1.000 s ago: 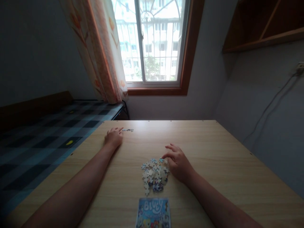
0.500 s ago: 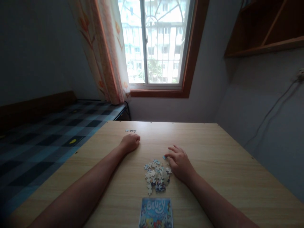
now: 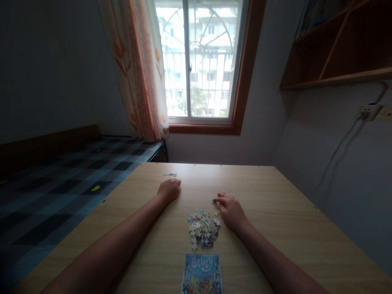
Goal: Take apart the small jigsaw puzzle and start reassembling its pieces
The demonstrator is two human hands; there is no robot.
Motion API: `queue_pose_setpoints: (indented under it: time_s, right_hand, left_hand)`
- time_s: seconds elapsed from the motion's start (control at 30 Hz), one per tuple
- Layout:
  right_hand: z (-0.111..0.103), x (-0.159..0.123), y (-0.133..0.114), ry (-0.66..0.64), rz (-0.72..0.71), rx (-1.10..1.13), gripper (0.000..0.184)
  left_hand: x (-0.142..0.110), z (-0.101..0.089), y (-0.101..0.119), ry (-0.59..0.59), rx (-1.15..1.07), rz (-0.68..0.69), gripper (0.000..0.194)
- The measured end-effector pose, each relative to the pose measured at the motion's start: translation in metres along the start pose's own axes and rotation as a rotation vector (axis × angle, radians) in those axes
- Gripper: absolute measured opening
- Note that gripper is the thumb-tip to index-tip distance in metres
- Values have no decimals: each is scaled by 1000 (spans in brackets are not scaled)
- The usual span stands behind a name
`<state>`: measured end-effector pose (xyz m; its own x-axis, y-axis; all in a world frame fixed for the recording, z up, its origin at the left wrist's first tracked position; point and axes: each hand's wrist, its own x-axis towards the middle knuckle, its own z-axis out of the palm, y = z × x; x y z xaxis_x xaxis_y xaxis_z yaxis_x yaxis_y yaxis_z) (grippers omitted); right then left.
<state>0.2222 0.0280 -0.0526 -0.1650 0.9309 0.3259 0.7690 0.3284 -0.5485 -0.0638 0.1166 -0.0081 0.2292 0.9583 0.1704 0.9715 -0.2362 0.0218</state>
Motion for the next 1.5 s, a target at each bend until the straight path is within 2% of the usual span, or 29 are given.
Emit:
queue_pose_setpoints:
  time_s: [0.13,0.33,0.47,0.57,0.63,0.77,0.93,1.13,1.37,1.5]
  right_hand:
    - [2,11,3,1,-16,19,30]
    - [16,50,4,-20,-66,-21,23]
    - [32,79,-4,-50,-143,-82,32]
    - [50,103,-16,-70,-235,-160,43]
    - [63,121,-26,-73,-263,-165,44]
    - [83,158,-41,-52,-300,-153,33]
    - [95,191,-45,30,-251,-158,23]
    - [98,197,-43,54,-300,-153,14]
    - [97,190,-43,31,-456,-110,22]
    - [96,189,-47,54,-507,-108,19]
  left_hand:
    - [-7,0,4,-2,3,-4,31]
    - [-10,0,6,-8,-15,-14,29]
    - [-8,-1,6,-7,-25,-16,32]
    - [-8,-1,7,-17,-29,-13,32]
    - [-8,0,8,-16,-31,-7,31]
    - [-9,1,9,-4,-33,2,30]
    - [-10,2,9,9,-45,-13,30]
    - [-10,3,10,-22,-83,-38,34]
    - [-10,1,10,-18,-94,-49,32]
    - [-10,1,9,-11,-110,-54,30]
